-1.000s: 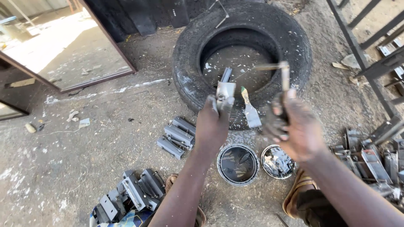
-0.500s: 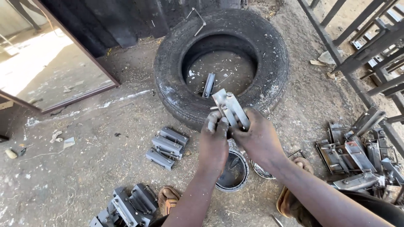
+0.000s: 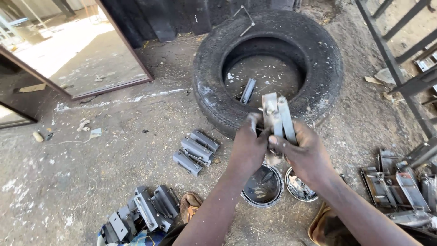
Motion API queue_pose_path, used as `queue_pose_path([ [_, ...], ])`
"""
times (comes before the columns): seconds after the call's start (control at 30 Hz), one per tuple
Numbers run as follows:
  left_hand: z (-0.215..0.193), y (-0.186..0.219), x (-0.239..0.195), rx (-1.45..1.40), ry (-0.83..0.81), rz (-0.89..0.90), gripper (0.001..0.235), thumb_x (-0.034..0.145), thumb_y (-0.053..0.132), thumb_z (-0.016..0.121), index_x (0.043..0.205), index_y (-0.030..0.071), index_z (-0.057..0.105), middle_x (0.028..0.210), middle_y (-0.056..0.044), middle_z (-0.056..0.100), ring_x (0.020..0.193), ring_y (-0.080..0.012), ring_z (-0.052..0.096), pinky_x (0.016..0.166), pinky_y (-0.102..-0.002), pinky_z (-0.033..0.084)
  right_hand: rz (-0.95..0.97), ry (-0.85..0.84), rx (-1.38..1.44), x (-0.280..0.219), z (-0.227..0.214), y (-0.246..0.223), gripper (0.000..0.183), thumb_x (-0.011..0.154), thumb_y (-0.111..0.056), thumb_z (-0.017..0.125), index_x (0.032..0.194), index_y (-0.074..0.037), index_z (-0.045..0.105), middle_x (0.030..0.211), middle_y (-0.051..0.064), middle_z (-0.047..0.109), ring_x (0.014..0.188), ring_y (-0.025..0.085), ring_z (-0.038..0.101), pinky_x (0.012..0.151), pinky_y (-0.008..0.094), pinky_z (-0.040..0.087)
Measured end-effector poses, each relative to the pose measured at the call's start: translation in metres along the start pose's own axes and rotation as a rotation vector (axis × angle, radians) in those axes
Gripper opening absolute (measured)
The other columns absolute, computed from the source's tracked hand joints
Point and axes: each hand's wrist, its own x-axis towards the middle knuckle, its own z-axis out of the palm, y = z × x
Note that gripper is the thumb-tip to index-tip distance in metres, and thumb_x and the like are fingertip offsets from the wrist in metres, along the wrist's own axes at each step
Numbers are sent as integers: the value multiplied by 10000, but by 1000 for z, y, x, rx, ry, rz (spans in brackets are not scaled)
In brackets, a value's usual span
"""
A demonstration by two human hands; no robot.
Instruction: Applying a coating to metal brackets with a brush and assembling them onto a frame using bolts and nuts.
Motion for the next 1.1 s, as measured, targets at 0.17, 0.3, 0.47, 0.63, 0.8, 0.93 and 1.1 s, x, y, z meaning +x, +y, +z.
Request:
queue_pose_path([
  [0.17,-18,19,-5,159,52,-112,297,968,219,564,1212,86,666,1130,-179,744,1090,-407,712,911,-549,566,-134,-5,14,-11,17,0,70,988,-51,624,989,18,633,675,140,650,534,107,480,463,240,402],
  [0.3,-55,-22,36,57,276,-304,440,1046,189,500,1481,126,522,1072,-55,788,506,-65,521,412,-223,388,-70,-242,364,-10,-25,14,165,1111,-111,455,1035,-88,600,785,78,650,566,120,492,469,255,360],
  [0.47,-92,-3,22,-391,355,-399,320,1026,194,584,1323,92,642,1059,-53,721,839,-135,617,737,-268,510,491,-348,-269,-27,-6,-1,296,954,-135,656,1246,-143,604,1015,118,766,818,237,669,721,362,547],
  [0.63,-96,-7,15,-463,422,-367,87,1022,209,663,1038,130,696,871,-9,708,743,-108,579,695,-300,467,704,-784,-423,-73,21,128,588,995,-373,569,1555,-253,435,1174,20,711,895,115,652,739,255,566],
  [0.8,-93,-10,16,-618,346,-371,38,1053,113,582,1069,84,564,902,-92,626,687,-163,606,571,-276,533,659,-788,-758,-119,21,330,83,1006,-262,602,929,-259,635,823,-75,744,686,59,675,626,270,458],
  [0.93,-89,-23,23,-702,361,-338,79,1001,35,625,1039,103,611,821,-37,571,709,-134,541,576,-303,511,538,-843,-1041,-124,18,462,405,943,-439,610,1295,-249,551,1152,87,723,1062,282,708,862,440,520],
  [1.1,-83,-45,30,-632,275,-293,279,1023,30,565,805,185,483,914,-33,611,885,-135,541,870,-268,417,145,-871,-1359,-129,30,440,725,856,6,576,1515,-87,288,1392,175,509,1084,394,657,815,570,569],
])
